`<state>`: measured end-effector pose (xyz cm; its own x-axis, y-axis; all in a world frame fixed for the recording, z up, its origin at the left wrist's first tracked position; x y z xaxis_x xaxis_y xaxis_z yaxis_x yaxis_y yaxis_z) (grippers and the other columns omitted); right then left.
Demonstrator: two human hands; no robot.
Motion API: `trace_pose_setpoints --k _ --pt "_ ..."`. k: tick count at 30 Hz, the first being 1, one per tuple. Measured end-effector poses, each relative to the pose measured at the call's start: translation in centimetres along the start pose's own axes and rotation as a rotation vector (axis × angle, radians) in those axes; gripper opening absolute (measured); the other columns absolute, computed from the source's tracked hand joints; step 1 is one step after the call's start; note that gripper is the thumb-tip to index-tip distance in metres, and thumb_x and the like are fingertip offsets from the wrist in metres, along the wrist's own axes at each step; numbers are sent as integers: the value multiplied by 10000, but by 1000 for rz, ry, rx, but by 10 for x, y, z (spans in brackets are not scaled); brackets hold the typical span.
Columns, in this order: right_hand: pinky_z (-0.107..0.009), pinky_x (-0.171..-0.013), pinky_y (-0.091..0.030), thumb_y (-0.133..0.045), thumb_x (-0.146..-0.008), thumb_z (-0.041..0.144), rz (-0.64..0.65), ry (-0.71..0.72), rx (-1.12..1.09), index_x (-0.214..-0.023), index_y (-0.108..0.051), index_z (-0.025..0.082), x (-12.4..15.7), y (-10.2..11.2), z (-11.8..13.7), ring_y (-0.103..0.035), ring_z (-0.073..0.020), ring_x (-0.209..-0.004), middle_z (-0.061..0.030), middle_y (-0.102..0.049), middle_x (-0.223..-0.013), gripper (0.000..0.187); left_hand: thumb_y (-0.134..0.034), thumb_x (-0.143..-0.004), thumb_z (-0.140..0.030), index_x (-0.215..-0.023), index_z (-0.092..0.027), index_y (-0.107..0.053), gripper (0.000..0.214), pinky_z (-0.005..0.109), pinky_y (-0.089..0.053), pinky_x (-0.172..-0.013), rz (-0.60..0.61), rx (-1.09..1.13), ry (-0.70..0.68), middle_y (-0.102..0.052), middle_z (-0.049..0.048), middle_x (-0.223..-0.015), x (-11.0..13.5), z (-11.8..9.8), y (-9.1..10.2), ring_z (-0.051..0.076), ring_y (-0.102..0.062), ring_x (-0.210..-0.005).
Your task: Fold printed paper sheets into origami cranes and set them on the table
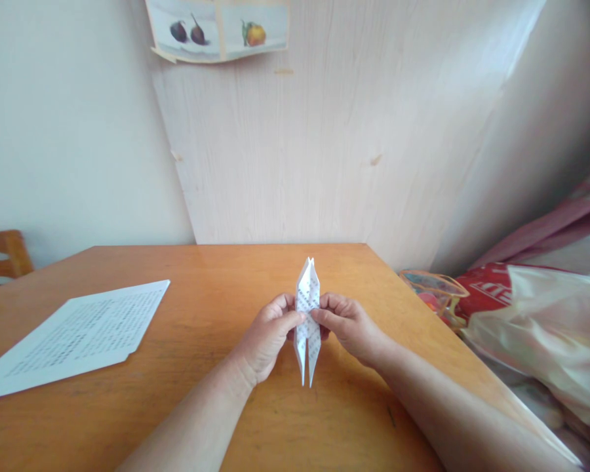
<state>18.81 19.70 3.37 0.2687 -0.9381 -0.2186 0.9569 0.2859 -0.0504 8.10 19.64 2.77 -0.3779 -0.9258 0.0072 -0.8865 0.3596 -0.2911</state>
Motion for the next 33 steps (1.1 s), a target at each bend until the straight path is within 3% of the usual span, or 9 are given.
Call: trace_pose_setpoints --k 7,33 --pt "-264 -548 -441 -746 -827 463 -34 0 -41 -850 -599 189 -1 2 -3 -534 -114 -554 22 -611 -665 312 -683 -745 -211 -901 -185 -602 178 330 -535 -673 -6 49 6 -697 11 -744 -1 2 1 187 -681 -641" --pt "-263 -568 -456 -738 -849 423 -41 44 -72 -835 -618 198 -1 3 -2 -560 -115 -563 22 -642 -669 256 -650 -749 -160 -839 -177 -610 100 309 -512 -683 -13 122 4 -673 5 -714 -3 8 7 153 -633 -626"
Point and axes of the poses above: each hand's wrist, its own x-axis away from the middle knuckle, its own y-axis out of the back of the hand, z = x × y, the point moved 10 cm from there along -x, towards the middle knuckle
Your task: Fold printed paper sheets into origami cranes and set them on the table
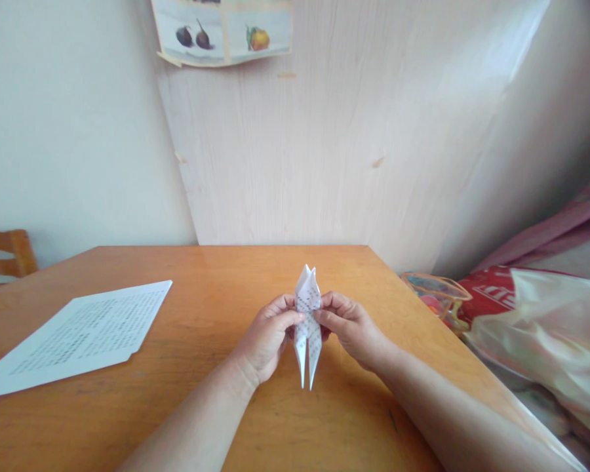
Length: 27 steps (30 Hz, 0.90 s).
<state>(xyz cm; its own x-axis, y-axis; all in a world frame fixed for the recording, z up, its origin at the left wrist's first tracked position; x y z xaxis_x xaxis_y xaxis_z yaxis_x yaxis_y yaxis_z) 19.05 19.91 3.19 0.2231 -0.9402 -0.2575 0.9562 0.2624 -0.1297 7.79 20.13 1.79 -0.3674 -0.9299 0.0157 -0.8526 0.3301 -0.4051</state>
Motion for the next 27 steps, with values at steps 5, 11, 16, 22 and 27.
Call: trace_pose_setpoints --k 5,11,16,22,27 --pt "-263 -565 -456 -735 -853 418 -8 7 -8 -870 -618 206 0 0 3 -565 -116 -556 25 -652 -677 243 -666 -739 -138 -867 -168 -638 134 258 -473 -649 11 64 13 -655 -1 -726 -2 0 0 121 -596 -620" --pt "-258 -581 -461 -731 -853 381 -6 28 3 -836 -645 200 0 1 6 -563 -111 -570 24 -652 -676 202 -669 -738 -139 -862 -165 -652 128 295 -507 -698 5 34 -11 -672 8 -740 -1 -3 -2 144 -622 -654" --pt "-263 -592 -471 -734 -844 373 -2 26 9 -821 -648 198 0 0 8 -570 -115 -578 23 -649 -671 196 -684 -753 -157 -815 -168 -630 83 325 -524 -710 4 14 -33 -678 16 -729 0 -6 -3 174 -648 -682" --pt "-275 -604 -471 -698 -875 375 32 57 44 -862 -660 202 2 -2 12 -573 -121 -596 12 -652 -703 177 -690 -764 -152 -840 -168 -638 93 354 -527 -735 36 52 -25 -681 23 -740 -1 -4 -2 181 -657 -687" --pt "-278 -627 -480 -646 -909 346 48 89 82 -894 -671 204 4 -4 18 -577 -122 -631 8 -643 -718 145 -672 -792 -153 -845 -167 -639 64 332 -516 -710 48 57 -23 -688 36 -751 -2 -3 1 178 -655 -692"
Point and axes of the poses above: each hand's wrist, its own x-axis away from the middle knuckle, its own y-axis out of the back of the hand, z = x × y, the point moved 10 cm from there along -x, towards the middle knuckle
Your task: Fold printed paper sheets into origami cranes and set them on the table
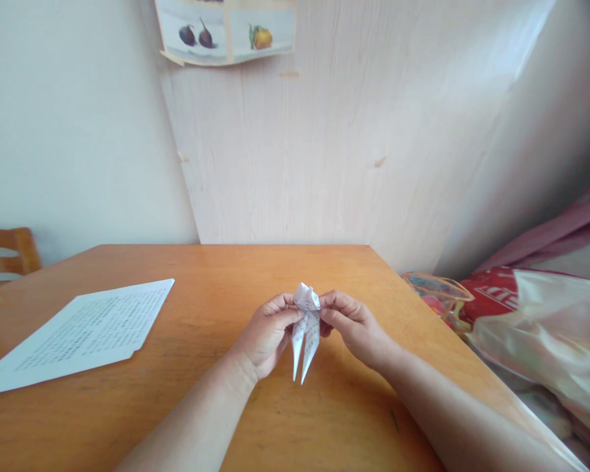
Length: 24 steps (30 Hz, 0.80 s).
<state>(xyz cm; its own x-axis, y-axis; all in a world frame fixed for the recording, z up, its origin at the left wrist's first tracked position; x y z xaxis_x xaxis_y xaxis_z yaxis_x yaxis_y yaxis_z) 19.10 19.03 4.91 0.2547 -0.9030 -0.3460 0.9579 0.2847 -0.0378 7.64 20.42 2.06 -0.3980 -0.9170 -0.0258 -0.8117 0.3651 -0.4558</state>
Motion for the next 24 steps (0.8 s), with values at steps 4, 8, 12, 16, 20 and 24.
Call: trace_pose_setpoints --k 4,8,12,16,20,24 --pt "-284 -662 -501 -604 -926 279 27 33 23 -941 -665 211 1 -4 2 -601 -126 -668 8 -655 -754 93 -689 -774 -147 -848 -160 -641 89 321 -515 -698 -19 11 9 -688 40 -757 0 0 3 171 -644 -686" --pt "-316 -729 -516 -555 -941 210 85 72 85 -1043 -638 222 3 -9 -1 -623 -142 -741 3 -659 -820 131 -704 -756 -141 -819 -155 -630 98 298 -508 -665 -44 37 21 -677 35 -730 -1 1 6 161 -626 -662" --pt "-297 -694 -486 -562 -931 171 80 123 247 -1099 -616 221 4 -8 0 -594 -141 -720 13 -634 -797 183 -686 -755 -127 -796 -155 -618 84 291 -507 -656 -69 47 26 -672 34 -711 -1 1 8 155 -620 -644" --pt "-297 -684 -478 -564 -935 193 96 107 242 -1137 -593 220 4 -10 2 -597 -144 -713 12 -639 -791 206 -653 -754 -116 -792 -153 -617 63 291 -509 -651 -104 39 29 -661 30 -693 -1 0 11 148 -615 -624" --pt "-314 -702 -495 -513 -970 276 65 16 98 -1082 -616 197 3 -8 1 -616 -151 -721 -7 -649 -788 172 -652 -757 -139 -889 -154 -627 134 324 -526 -685 -107 35 58 -682 44 -741 1 3 9 165 -640 -655" --pt "-305 -672 -489 -535 -969 339 20 -59 25 -954 -636 172 1 -3 -4 -625 -151 -699 -27 -671 -768 196 -711 -744 -177 -865 -195 -554 199 310 -514 -661 -179 -12 45 -653 2 -696 3 1 14 167 -640 -645"
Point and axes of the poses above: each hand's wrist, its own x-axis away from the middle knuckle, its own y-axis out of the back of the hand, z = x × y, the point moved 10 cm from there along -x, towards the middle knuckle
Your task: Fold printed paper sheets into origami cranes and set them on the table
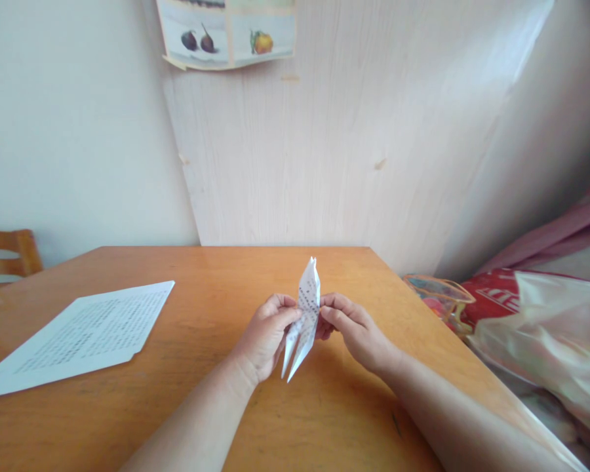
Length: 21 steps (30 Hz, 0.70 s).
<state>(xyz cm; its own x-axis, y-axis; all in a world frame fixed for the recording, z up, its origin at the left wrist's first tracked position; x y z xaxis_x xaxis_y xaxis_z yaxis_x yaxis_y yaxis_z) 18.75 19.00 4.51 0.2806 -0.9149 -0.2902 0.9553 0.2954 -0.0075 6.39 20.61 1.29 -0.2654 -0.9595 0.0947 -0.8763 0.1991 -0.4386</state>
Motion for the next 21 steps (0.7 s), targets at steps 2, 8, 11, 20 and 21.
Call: trace_pose_setpoints --k 2,8,11,20,21 --pt "-299 -656 -487 -572 -952 357 -14 -20 -26 -918 -633 171 -1 1 -3 -622 -146 -669 -17 -665 -736 198 -737 -732 -199 -841 -205 -525 239 295 -502 -639 -27 -49 -22 -636 -15 -679 1 -3 2 160 -628 -626" --pt "-298 -615 -486 -628 -908 397 -39 -64 -61 -845 -625 175 -3 4 -12 -612 -144 -609 -9 -658 -680 231 -758 -721 -252 -854 -195 -542 260 295 -492 -664 -23 -113 -55 -648 -4 -715 2 -8 1 162 -632 -655" --pt "-297 -609 -486 -636 -897 415 -62 -69 -57 -840 -629 177 -3 6 -13 -604 -141 -603 -8 -654 -680 245 -766 -720 -255 -843 -192 -538 267 277 -477 -670 -7 -139 -92 -655 -5 -719 3 -12 -1 151 -629 -665" --pt "-294 -614 -482 -648 -887 442 -43 -49 -9 -833 -608 186 -3 4 -9 -591 -140 -614 -3 -637 -683 264 -799 -753 -288 -993 -176 -572 349 324 -522 -740 43 -122 -89 -715 43 -862 4 -11 -8 184 -687 -743" --pt "-294 -616 -481 -651 -887 446 -40 -49 -10 -833 -607 184 -2 3 -9 -590 -140 -617 -5 -636 -687 271 -793 -766 -298 -995 -173 -578 339 330 -527 -746 58 -125 -87 -717 49 -864 4 -11 -9 186 -690 -745"
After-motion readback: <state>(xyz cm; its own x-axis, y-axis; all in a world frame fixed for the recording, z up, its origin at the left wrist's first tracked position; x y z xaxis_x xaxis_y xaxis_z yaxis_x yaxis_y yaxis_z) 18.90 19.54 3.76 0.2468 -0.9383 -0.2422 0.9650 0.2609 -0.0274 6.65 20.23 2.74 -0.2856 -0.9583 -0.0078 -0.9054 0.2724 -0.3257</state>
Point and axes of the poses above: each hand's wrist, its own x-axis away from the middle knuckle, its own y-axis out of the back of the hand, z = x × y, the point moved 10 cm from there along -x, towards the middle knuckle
